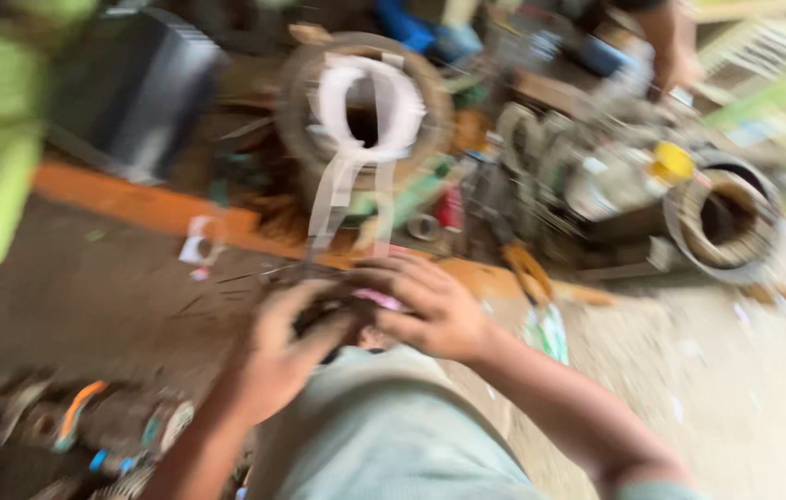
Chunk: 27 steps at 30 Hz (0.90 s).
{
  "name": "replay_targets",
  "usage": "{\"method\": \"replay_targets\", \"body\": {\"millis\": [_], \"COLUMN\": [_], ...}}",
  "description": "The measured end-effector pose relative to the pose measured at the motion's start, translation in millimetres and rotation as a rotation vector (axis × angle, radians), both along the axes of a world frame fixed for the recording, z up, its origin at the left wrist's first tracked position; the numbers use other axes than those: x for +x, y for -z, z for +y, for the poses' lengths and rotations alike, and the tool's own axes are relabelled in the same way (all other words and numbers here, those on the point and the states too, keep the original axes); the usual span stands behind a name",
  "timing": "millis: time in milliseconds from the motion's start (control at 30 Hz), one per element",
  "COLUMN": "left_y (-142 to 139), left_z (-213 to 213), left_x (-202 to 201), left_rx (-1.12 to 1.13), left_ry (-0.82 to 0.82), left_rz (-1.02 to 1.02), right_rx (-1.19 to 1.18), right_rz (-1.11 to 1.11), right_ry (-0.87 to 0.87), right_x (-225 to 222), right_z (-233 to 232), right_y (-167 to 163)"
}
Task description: The person works at a cluttered workbench on an electric motor stator, using pliers to handle and position the motor's lead wires and white winding wires. They cut a piece of dark insulating sheet with scissors, then wrap and press insulating tape around the wire connections, adjusting the taped leads against the stator housing.
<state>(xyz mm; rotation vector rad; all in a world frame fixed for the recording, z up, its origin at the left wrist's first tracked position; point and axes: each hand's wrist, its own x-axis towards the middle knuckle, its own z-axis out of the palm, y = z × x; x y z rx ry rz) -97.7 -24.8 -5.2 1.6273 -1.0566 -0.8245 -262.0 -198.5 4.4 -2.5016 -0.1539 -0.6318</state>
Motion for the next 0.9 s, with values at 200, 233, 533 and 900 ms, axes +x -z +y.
{"method": "replay_targets", "body": {"millis": [200, 233, 533, 900], "left_y": [-3, -3, 5, 4], "left_z": [-5, -6, -16, -14], "left_x": [-11, -14, -45, -16], "left_rx": [0.044, 0.011, -0.127, 0.079], "left_ry": [-0.122, -0.117, -0.270, -0.135], "left_rz": [-0.233, -0.287, -0.658, 0.035], "right_rx": [-0.195, -0.107, 0.264, -0.031], "right_rz": [-0.187, -0.170, 0.178, -0.076], "right_ry": [0.004, 0.008, 0.271, 0.031], "right_x": [-7, -7, 13, -6], "right_z": [-6, -3, -2, -5], "right_y": [11, 10, -6, -4]}}
